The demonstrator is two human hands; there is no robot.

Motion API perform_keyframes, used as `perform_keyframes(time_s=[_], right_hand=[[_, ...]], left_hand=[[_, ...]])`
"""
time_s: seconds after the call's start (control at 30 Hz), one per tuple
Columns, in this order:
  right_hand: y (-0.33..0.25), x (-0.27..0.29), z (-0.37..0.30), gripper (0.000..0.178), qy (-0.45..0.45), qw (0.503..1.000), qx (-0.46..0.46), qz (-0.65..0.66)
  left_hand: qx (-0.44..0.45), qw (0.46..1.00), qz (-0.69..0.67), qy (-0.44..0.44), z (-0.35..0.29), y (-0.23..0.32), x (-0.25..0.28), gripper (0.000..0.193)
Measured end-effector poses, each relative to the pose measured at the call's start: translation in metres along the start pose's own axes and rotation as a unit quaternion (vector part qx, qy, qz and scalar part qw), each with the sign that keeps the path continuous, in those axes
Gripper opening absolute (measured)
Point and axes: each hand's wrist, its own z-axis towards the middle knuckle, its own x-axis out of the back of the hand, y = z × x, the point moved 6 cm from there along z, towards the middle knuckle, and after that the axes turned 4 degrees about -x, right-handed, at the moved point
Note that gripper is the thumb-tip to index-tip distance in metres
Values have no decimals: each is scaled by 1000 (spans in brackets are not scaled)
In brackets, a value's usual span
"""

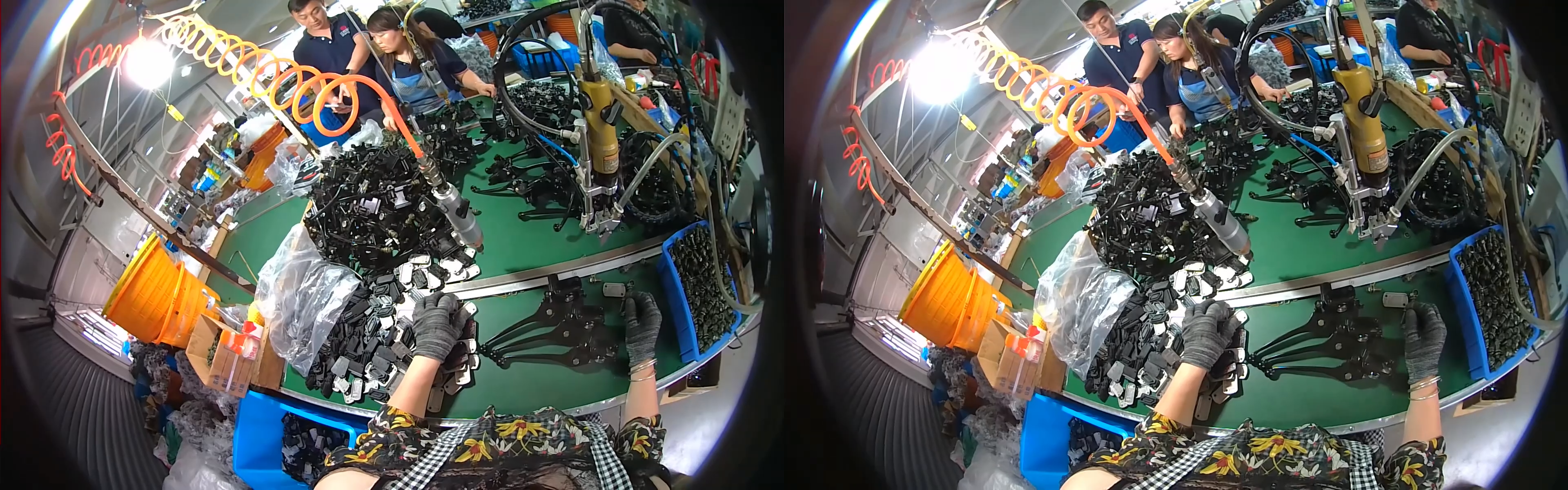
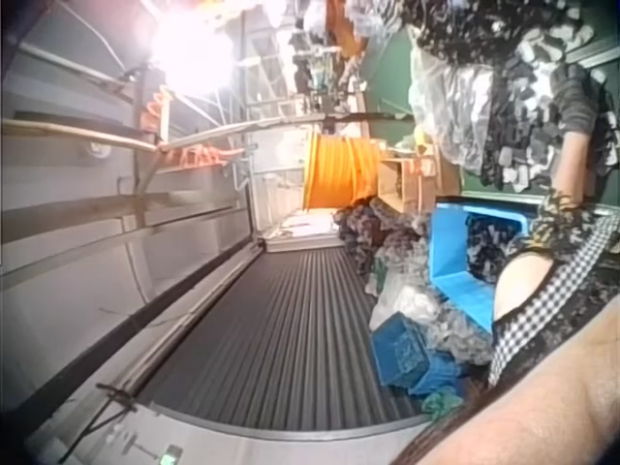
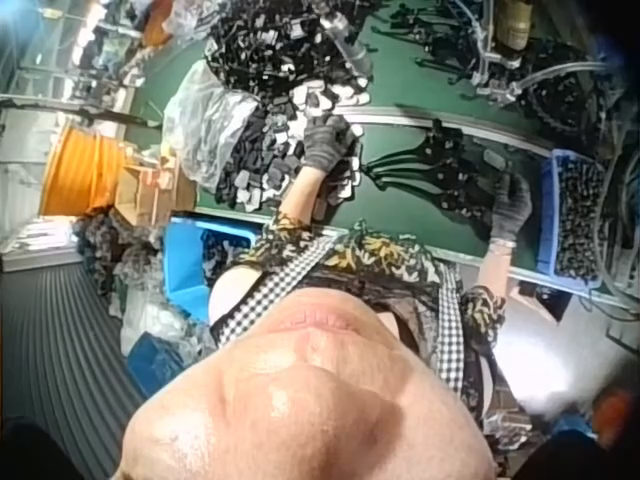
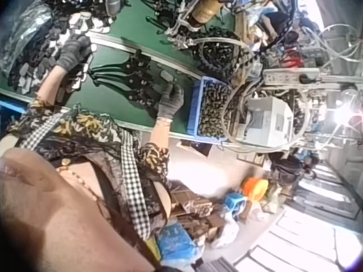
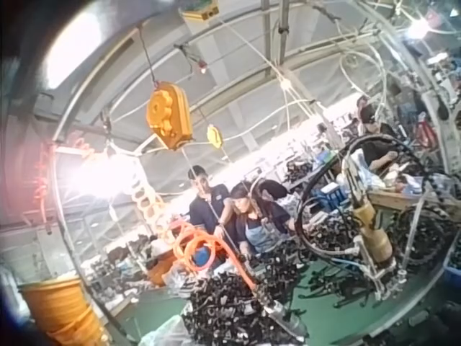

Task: Assembling small black components at a factory workbench using a pneumatic screwdriver.

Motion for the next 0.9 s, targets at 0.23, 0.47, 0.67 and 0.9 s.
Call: perform_keyframes(time_s=[0.23,0.47,0.67,0.9], right_hand=[[-10,1,0,7,13,999,31,-14],[-2,2,-2,8,13,999,21,-22],[-3,1,0,8,-2,1000,10,-23],[4,-1,-1,8,-5,999,-32,1]], left_hand=[[9,1000,-4,-4,0,3,3,28],[8,1000,-7,3,-1,0,0,27],[12,1000,-9,1,0,-1,-1,27],[22,1000,-4,-2,-1,-1,0,30]])
